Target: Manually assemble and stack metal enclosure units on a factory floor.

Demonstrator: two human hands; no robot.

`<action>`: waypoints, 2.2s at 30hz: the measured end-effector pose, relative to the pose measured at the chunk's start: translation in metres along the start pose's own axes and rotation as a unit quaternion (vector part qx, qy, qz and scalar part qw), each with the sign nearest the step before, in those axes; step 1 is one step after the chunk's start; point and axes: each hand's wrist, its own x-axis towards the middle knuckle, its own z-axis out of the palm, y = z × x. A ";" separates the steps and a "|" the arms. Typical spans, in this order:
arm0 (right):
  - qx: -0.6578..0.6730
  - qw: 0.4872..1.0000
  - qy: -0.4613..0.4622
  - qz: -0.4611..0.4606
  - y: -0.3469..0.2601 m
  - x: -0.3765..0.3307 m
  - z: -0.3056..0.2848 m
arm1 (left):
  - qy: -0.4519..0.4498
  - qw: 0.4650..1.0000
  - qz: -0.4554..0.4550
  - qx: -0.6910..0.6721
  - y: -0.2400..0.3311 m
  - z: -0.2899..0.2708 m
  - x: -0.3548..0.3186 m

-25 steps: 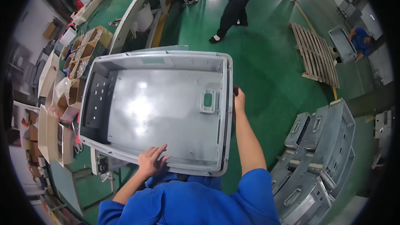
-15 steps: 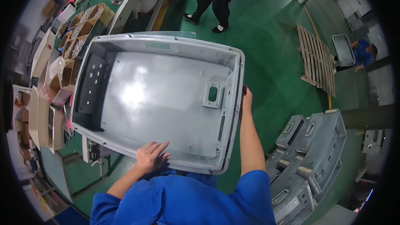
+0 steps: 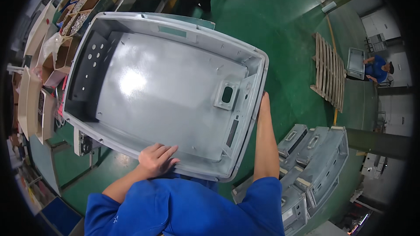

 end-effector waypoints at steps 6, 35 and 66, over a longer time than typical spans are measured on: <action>0.062 0.997 0.041 0.009 -0.001 0.002 0.005 | -0.002 1.000 0.005 0.004 -0.002 -0.001 0.001; 0.062 0.997 -0.014 -0.036 -0.002 -0.006 0.006 | -0.001 1.000 -0.017 0.006 -0.002 0.001 0.000; 0.108 0.993 0.007 -0.037 0.036 0.007 -0.019 | 0.005 1.000 -0.017 0.004 -0.005 0.006 0.001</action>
